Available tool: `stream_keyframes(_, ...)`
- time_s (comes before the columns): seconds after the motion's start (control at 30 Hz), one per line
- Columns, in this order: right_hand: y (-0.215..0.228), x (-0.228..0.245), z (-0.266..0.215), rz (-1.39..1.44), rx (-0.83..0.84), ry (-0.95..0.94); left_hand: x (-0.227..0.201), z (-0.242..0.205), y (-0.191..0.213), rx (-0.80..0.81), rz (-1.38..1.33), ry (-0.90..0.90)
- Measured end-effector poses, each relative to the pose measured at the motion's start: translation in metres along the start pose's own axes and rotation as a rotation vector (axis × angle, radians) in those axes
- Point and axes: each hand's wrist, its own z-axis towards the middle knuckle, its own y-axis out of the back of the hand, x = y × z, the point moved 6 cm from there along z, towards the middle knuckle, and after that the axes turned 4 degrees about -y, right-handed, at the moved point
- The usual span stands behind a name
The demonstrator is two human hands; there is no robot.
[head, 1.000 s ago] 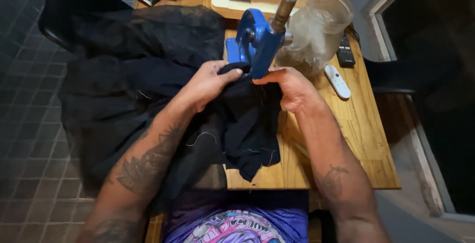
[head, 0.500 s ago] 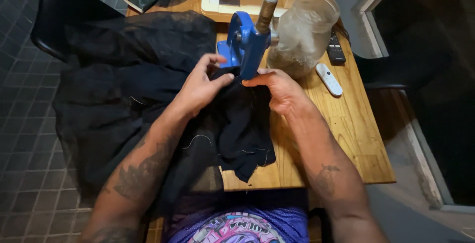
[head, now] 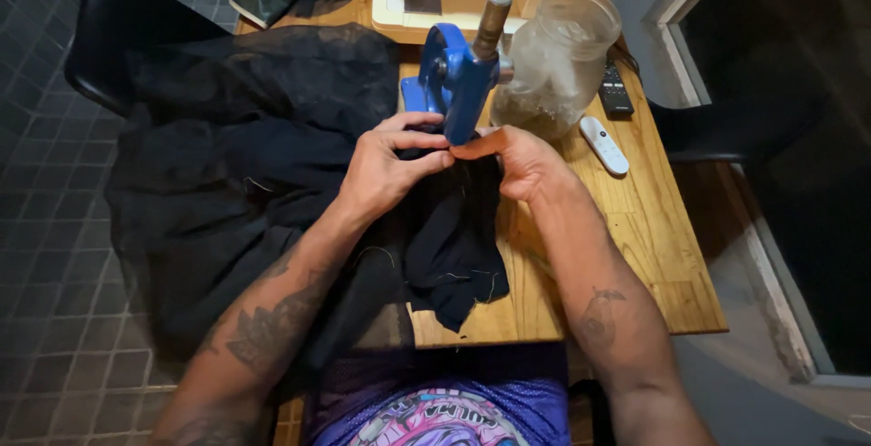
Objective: Installing metal eyelets into black fabric using a manual hand press and trimming with scissors.
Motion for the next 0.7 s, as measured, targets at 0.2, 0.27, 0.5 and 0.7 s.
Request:
stream_keyframes(0.2, 0.051, -0.007, 0.028, -0.160, -0.127, 0.039, -0.005, 0.001, 0.001, -0.008, 0.055, 0.026)
stream_keyframes(0.27, 0.034, -0.002, 0.006, -0.207, -0.201, 0.153, -0.005, 0.000, 0.002, -0.009, 0.049, 0.015)
stream_keyframes(0.5, -0.005, 0.109, -0.054, -0.349, -0.568, 0.678, -0.011, 0.000, 0.000, -0.014, 0.031, -0.099)
stream_keyframes(0.7, -0.072, 0.176, -0.045, -0.371, -0.255, 0.888, -0.013, 0.000, 0.001, -0.020, 0.041, -0.097)
